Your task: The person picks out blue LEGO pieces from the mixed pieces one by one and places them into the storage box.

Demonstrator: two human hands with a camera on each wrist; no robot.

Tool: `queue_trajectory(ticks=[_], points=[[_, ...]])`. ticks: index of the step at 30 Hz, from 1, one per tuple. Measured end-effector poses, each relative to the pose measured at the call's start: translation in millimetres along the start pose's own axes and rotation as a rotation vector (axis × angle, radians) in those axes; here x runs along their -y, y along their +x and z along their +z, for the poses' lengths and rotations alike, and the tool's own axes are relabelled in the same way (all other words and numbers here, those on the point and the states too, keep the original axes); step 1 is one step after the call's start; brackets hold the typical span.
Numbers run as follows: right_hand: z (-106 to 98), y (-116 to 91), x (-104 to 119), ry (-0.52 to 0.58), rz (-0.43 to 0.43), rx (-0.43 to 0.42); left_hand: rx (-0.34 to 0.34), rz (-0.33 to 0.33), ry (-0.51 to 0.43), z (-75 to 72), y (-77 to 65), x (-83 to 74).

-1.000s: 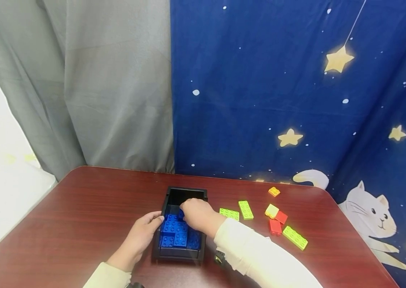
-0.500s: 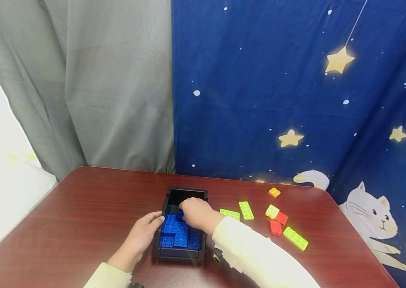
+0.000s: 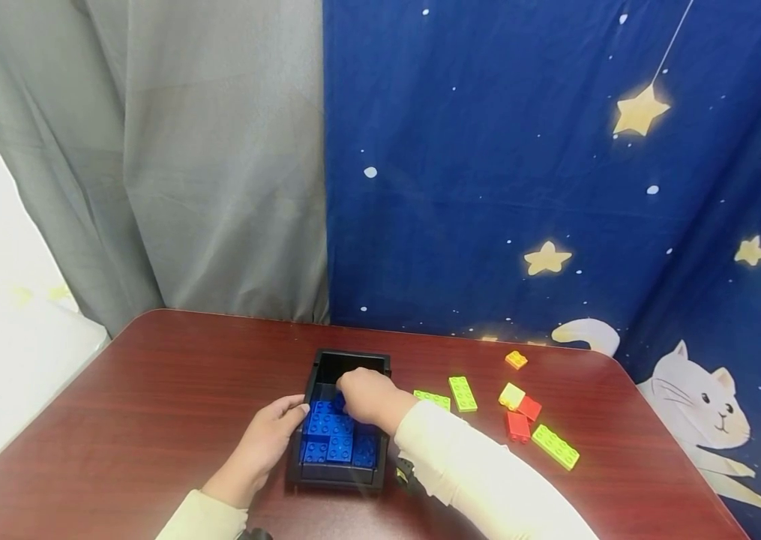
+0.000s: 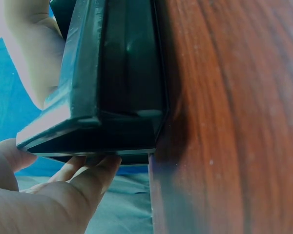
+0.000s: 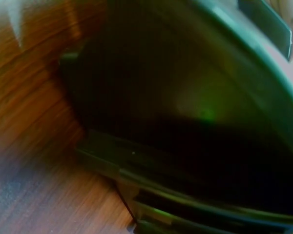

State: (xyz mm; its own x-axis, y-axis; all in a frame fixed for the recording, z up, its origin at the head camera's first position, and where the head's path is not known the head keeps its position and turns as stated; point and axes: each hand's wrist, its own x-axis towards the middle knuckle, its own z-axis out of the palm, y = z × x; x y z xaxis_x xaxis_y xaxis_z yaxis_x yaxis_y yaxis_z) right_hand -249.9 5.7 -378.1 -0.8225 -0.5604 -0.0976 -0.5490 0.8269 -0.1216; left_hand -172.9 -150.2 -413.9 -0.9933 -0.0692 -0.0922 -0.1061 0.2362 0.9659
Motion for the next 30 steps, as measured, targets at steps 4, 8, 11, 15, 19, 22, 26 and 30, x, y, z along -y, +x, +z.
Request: queue_trajectory(ticks=[4,8,11,15,19,22,26,30], points=[[1.0,0.4,0.7,-0.011,-0.006,0.022,-0.003,-0.002,-0.011,0.8,0.1,1.4],[2.1,0.6,2.1,-0.028,-0.008,0.042,0.005,-0.01,-0.017,0.9,-0.2,2.5],[2.1,0.5,3.1,-0.035,-0.006,0.043,0.007,-0.007,-0.015,0.7,-0.7,2.8],[1.4,0.7,3.3,-0.012,0.011,0.033,0.0,0.0,-0.014,0.7,-1.0,2.2],[0.8,1.3,2.6,0.011,0.025,0.024,-0.005,0.001,-0.017,1.1,-0.5,1.2],[1.1,2.0,2.1,0.011,0.032,0.018,-0.004,0.005,-0.015,1.1,0.6,1.3],[1.3,2.7,2.2,0.006,0.036,0.017,0.001,0.013,-0.011,0.9,1.9,2.0],[1.8,2.9,2.4,-0.009,0.027,0.027,-0.002,0.008,-0.011,1.2,2.3,3.1]])
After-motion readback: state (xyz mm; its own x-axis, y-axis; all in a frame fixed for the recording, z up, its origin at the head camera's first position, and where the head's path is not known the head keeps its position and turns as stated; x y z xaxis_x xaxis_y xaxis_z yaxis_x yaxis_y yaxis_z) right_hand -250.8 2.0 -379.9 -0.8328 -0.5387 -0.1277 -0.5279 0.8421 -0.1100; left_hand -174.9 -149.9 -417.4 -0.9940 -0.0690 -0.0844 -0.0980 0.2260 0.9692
